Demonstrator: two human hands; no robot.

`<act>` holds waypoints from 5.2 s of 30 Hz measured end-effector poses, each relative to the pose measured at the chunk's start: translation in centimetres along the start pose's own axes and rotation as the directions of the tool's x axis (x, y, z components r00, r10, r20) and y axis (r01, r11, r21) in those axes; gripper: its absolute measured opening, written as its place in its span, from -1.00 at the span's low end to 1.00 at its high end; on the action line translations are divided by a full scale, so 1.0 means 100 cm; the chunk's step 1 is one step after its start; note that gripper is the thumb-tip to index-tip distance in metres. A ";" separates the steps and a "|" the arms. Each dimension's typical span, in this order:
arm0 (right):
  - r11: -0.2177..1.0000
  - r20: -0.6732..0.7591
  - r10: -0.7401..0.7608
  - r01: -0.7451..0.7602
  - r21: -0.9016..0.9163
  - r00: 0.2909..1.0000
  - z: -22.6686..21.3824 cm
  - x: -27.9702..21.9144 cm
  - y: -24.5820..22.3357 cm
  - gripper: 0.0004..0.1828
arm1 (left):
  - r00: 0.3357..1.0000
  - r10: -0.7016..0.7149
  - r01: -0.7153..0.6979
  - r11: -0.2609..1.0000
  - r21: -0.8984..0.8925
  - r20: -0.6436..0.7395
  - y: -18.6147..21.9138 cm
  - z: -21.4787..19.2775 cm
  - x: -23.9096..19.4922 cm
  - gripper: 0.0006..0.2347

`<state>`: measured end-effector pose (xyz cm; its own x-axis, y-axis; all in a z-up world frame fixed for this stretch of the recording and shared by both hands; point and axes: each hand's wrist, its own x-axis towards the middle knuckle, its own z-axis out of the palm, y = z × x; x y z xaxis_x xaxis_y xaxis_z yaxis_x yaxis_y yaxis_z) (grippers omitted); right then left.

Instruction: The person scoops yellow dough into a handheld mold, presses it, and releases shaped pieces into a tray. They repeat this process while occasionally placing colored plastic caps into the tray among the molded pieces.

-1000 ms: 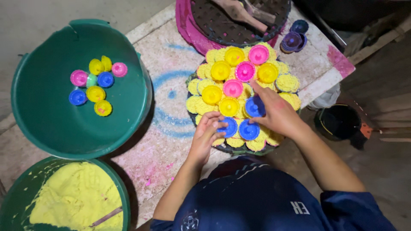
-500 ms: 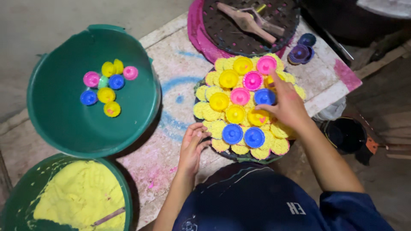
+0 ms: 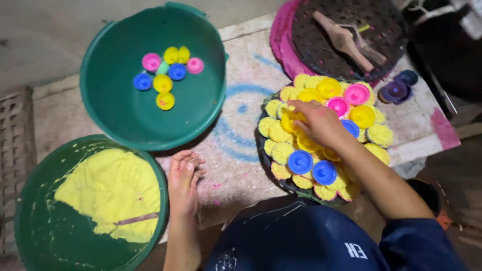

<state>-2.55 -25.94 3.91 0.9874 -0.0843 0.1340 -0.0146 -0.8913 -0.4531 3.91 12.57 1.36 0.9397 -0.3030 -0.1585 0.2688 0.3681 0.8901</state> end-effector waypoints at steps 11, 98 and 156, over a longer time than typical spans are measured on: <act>0.998 0.134 0.057 -0.054 -0.025 0.989 0.012 0.022 -0.007 -0.16 | 0.978 0.108 -0.083 0.987 0.138 -0.180 0.033 -0.050 -0.041 -0.66; 0.970 0.093 0.241 -0.243 0.013 0.966 -0.112 -0.135 -0.026 -0.23 | 0.779 -0.303 -0.136 0.773 0.619 0.550 -0.024 0.107 -0.015 -0.69; 0.877 -0.385 -0.254 0.379 0.295 0.887 0.080 0.182 -0.004 -0.21 | 0.996 0.016 -0.056 0.877 0.477 0.087 -0.062 -0.036 -0.040 -0.70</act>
<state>16.65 -23.58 -0.53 0.8191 -0.0202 0.5733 0.4079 -0.6822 -0.6068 -0.76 14.68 -5.01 0.9217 -0.3729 -0.1065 0.0824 -0.0798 0.9934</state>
